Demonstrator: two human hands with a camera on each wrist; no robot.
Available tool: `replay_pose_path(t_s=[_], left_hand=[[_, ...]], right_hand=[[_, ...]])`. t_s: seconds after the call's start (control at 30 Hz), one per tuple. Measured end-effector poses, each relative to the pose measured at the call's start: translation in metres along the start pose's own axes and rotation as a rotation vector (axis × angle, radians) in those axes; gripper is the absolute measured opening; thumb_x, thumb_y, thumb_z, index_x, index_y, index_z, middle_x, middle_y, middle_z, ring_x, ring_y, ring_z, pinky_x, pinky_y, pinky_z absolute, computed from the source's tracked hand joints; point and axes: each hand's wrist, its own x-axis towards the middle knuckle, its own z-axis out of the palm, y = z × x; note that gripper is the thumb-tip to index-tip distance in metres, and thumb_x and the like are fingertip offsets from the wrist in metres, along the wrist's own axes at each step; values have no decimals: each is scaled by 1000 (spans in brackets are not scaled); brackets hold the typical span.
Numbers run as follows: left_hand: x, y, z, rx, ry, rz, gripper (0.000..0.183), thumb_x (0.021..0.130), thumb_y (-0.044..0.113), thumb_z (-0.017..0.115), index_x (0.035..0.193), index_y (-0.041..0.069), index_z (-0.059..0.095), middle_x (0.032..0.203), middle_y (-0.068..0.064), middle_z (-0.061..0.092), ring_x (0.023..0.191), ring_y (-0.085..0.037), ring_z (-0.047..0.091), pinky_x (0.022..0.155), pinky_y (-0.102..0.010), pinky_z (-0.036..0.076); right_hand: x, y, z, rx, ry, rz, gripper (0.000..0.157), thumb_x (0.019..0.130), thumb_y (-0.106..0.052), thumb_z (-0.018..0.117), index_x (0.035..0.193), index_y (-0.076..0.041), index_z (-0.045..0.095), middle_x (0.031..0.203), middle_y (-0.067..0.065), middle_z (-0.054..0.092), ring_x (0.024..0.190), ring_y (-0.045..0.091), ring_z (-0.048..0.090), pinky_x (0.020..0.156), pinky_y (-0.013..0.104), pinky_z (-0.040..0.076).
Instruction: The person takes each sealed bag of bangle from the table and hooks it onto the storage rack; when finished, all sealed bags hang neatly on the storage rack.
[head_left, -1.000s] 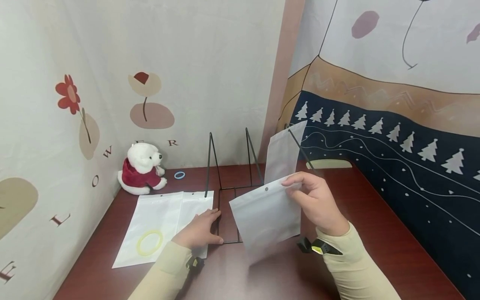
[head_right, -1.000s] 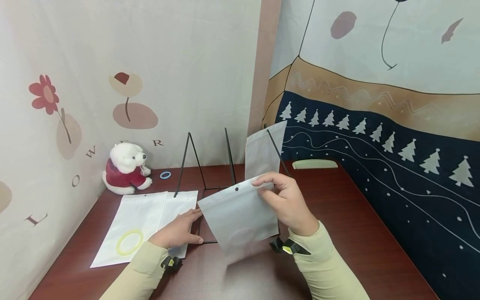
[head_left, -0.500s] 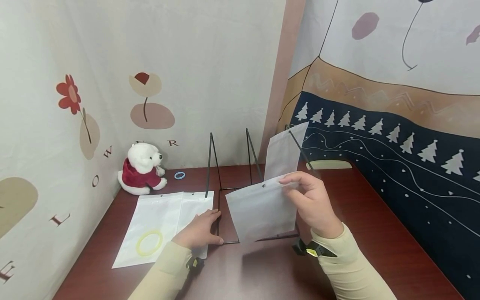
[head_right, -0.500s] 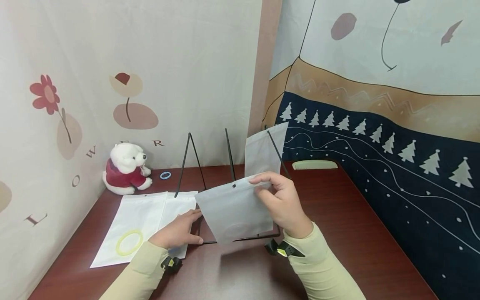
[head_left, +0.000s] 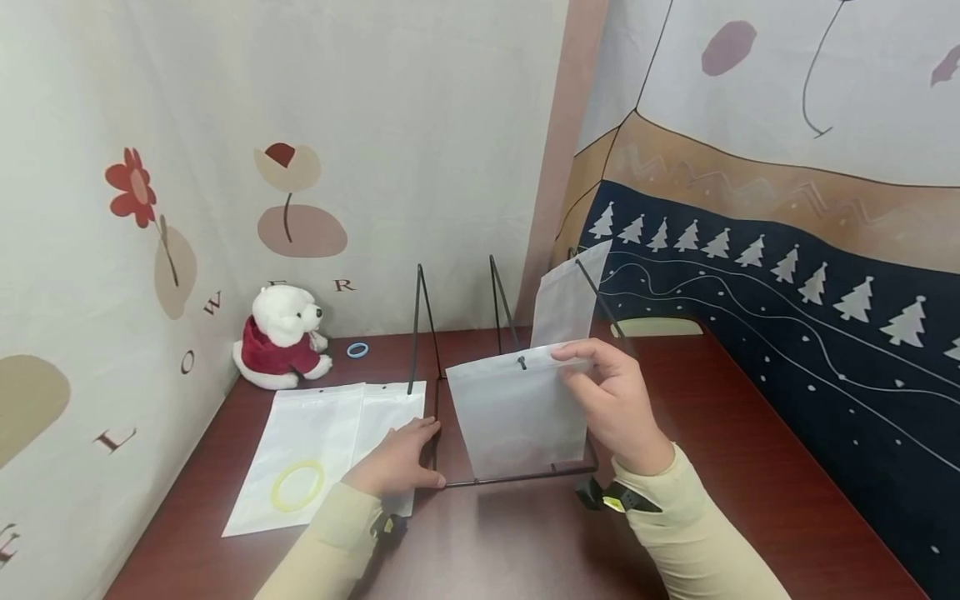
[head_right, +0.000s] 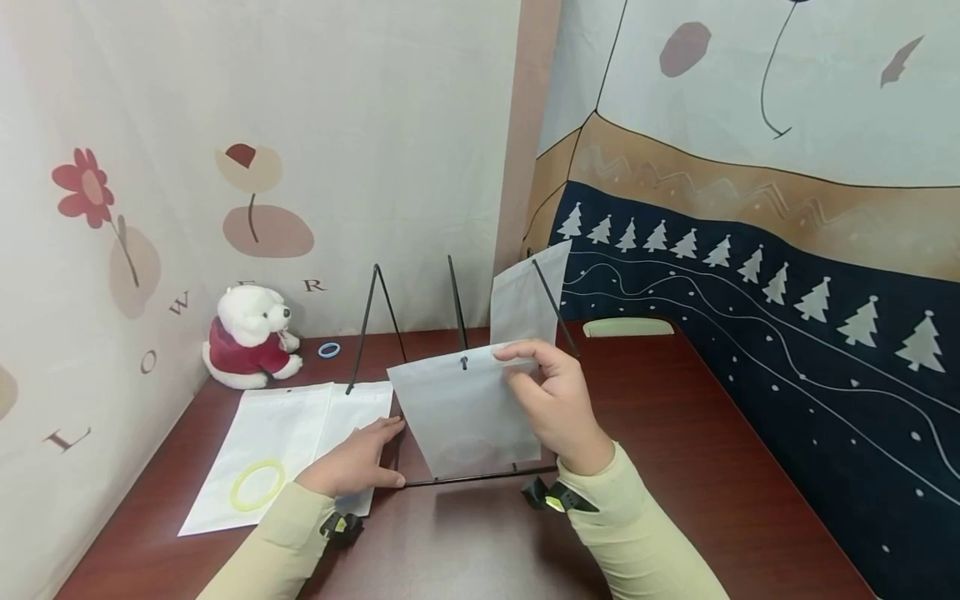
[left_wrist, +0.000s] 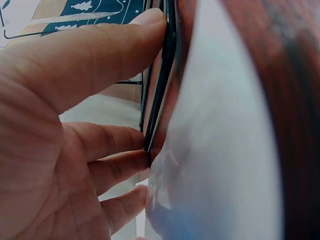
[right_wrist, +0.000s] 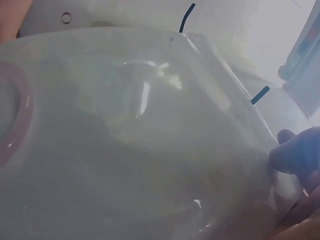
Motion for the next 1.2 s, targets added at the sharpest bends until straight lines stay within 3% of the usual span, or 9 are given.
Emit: replay_pose_path(t_s=[0.2,0.4,0.53,0.63,0.73,0.93,1.2], left_hand=[[2,-3,0,11,1,2,92,80,29,90,153,-6,48,163,-23,44,155,-44,34,125,-70,20],[2,-4,2,5,6,3,92,79,29,90,153,-7,49,162,-23,45,155,-45,34,125,-70,21],[3,-4,3,7,7,3,92,79,29,90,153,-7,49,162,-23,45,155,-44,34,125,-70,21],[3,-5,4,7,9,1,93,78,29,91,153,-6,49,162,-23,45,155,-44,34,125,-70,21],[3,-5,4,6,7,-1,93,78,30,91,153,-6,49,162,-22,45,155,-44,34,125,-69,21],[4,-5,4,4,4,-1,93,78,30,90,153,-6,49,162,-22,45,155,-44,34,125,-70,21],[3,-6,4,-22,29,20,91,75,28,92,152,-3,52,161,-22,48,154,-48,34,123,-73,20]], right_hand=[[4,2,3,-37,22,7,31,93,12,59,111,-5,78,113,8,76,101,15,65,79,29,55],[9,5,4,-49,27,12,30,93,10,61,112,-6,78,115,8,76,102,17,64,79,29,54],[9,10,3,4,-6,0,29,92,11,63,113,-4,77,117,10,74,105,16,63,85,26,54],[8,14,1,75,-46,-15,30,92,11,66,114,-5,76,119,11,73,113,16,64,93,25,54],[7,19,-1,100,-93,-23,32,92,10,68,116,-9,77,121,8,73,115,16,64,92,25,55],[7,27,-4,59,-208,-3,29,93,8,67,117,-4,78,122,1,74,114,14,64,87,27,57],[11,34,-11,23,-418,21,35,95,3,68,128,-3,74,135,13,70,120,16,64,92,31,61]])
